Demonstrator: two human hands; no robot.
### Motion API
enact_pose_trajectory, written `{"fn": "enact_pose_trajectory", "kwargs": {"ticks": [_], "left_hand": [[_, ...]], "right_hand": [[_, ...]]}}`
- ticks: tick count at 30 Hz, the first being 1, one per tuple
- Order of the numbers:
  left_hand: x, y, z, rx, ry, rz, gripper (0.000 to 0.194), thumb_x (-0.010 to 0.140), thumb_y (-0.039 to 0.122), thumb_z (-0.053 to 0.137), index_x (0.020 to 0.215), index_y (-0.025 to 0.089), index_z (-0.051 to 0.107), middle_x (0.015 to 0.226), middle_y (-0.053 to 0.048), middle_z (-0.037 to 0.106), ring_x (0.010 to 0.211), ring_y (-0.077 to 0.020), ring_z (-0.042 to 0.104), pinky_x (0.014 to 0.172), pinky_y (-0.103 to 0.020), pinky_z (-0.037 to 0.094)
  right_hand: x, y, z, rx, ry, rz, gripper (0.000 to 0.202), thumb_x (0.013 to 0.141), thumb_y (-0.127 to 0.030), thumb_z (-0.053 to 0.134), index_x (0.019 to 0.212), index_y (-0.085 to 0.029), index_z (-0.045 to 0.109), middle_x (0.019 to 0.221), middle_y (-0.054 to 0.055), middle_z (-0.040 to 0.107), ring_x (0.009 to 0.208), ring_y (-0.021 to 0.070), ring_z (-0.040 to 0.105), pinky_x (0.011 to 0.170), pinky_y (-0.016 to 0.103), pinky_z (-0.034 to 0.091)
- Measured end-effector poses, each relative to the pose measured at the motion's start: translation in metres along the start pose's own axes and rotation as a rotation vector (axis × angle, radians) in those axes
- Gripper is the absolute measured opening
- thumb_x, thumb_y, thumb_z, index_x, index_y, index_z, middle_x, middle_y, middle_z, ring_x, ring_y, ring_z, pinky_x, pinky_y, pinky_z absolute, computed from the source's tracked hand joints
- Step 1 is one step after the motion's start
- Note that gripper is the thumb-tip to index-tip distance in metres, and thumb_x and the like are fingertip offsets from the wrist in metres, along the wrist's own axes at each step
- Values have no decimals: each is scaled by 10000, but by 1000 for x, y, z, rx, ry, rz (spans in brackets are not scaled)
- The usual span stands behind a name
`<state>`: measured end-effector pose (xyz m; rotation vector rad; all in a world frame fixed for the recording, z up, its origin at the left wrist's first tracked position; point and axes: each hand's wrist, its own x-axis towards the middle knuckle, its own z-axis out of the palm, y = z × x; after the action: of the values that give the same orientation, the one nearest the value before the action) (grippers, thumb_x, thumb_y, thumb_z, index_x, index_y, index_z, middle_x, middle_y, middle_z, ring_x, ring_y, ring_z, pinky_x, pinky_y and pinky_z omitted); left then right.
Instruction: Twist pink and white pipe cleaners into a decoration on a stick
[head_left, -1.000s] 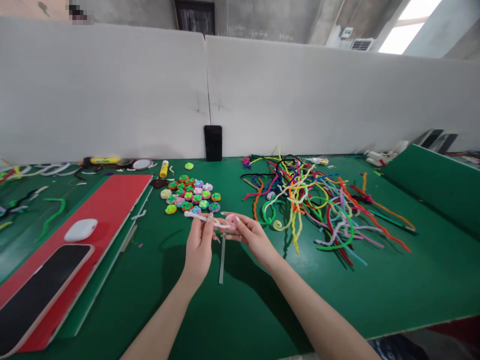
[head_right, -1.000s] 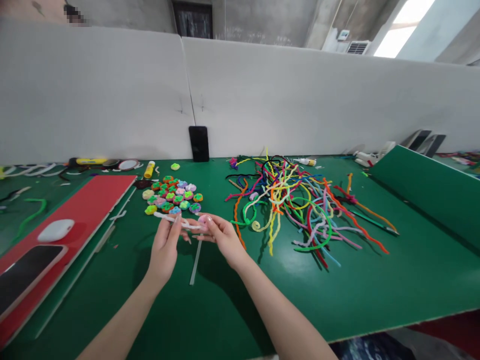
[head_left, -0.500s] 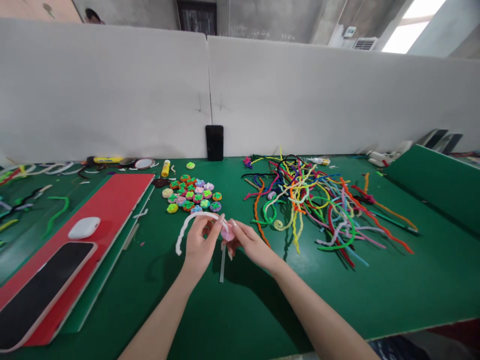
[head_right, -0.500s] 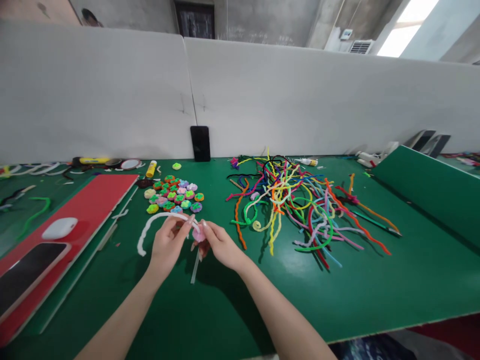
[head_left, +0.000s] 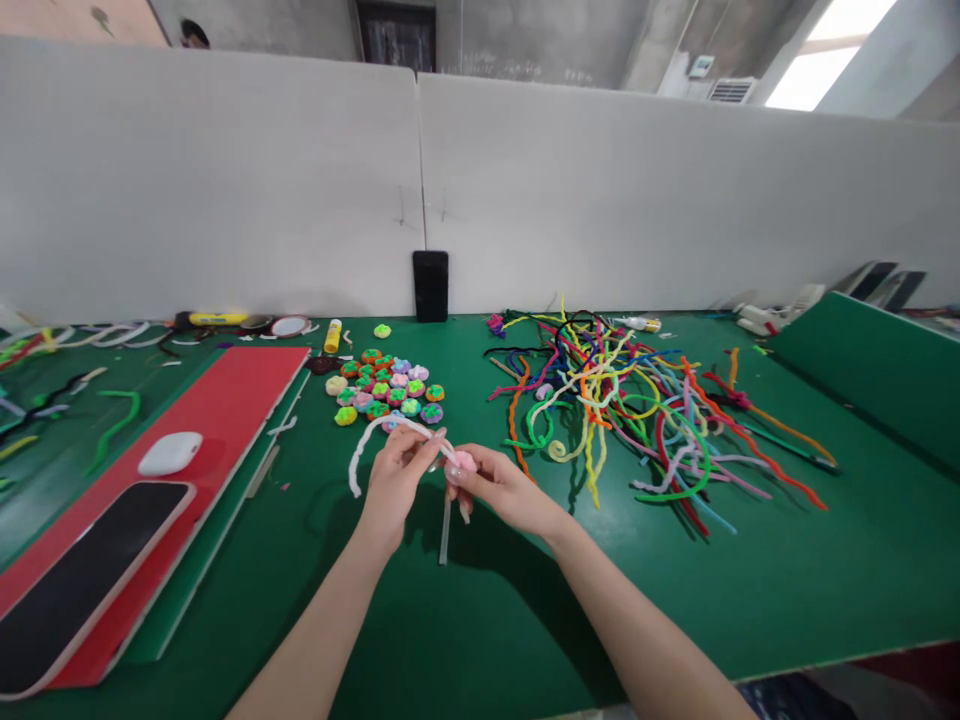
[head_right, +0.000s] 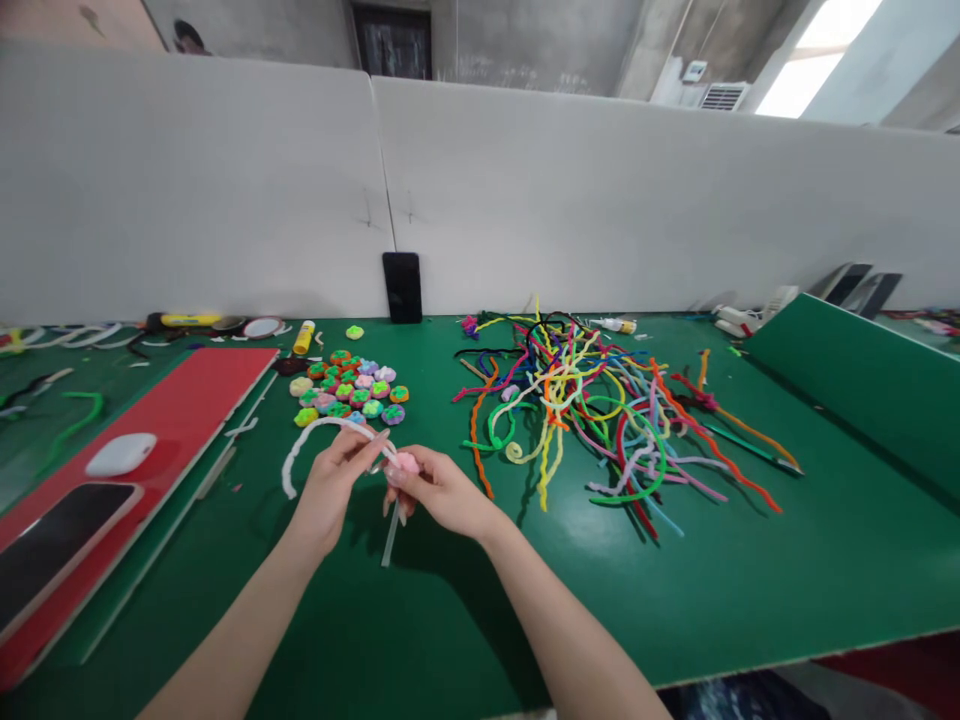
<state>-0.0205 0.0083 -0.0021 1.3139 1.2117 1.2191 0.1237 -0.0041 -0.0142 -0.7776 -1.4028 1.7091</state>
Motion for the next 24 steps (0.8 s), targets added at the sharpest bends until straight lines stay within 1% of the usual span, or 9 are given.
{"fn": "enact_pose_trajectory", "kwargs": {"ticks": [3,6,7,9,11,12,13,17,24], "left_hand": [[1,-2,0,-15,33,-1,203,697,336,605,595,164,572,713,12,453,703,-117,456,616,-218,363],[2,-5,0,78,75,60,200,694,341,605,601,167,575,725,12,459,677,-114,464,596,-219,373],[2,-6,-1,141,93,90,197,696,341,602,605,168,578,732,10,466,663,-112,466,594,-222,377],[3,-6,-2,276,132,146,195,706,341,589,613,171,580,746,7,483,644,-110,468,601,-228,385],[3,-5,-3,373,159,186,198,721,342,573,617,174,577,736,6,490,654,-116,477,621,-233,393],[2,-4,-3,402,165,199,202,727,343,566,616,175,573,727,6,490,664,-119,482,628,-234,395],[2,-3,-3,421,169,210,208,730,346,562,612,176,571,715,7,487,665,-121,485,631,-236,397],[0,-2,-2,443,166,224,224,734,357,556,603,177,568,701,9,479,645,-118,481,633,-239,404],[1,-5,-1,394,180,216,207,743,351,544,634,178,575,740,1,476,653,-117,483,622,-237,418]], "right_hand": [[-1,-2,0,31,-38,29,283,780,-408,530,869,-142,493,664,-14,551,494,63,500,509,206,425],[-1,0,2,62,-18,67,302,751,-402,566,890,-142,505,665,-14,567,501,69,526,521,212,444],[-1,1,3,78,-4,75,324,725,-383,601,922,-145,504,681,-12,579,530,80,550,539,218,455],[-1,4,5,116,16,66,432,652,-316,684,1002,-163,483,729,-10,601,639,116,602,613,246,483],[0,7,7,143,33,35,534,591,-247,733,1045,-183,460,763,-14,612,746,146,619,703,284,490],[0,8,8,142,49,24,546,579,-231,739,1047,-188,460,770,-16,614,766,151,620,725,294,490],[1,8,8,128,71,18,535,579,-230,739,1039,-189,470,775,-17,615,758,150,621,720,292,495],[1,8,8,44,142,32,450,608,-276,715,1002,-178,520,776,-11,617,654,131,620,583,237,505],[1,5,9,-4,95,53,323,715,-335,621,968,-156,529,656,-8,629,570,115,605,516,210,467]]}}
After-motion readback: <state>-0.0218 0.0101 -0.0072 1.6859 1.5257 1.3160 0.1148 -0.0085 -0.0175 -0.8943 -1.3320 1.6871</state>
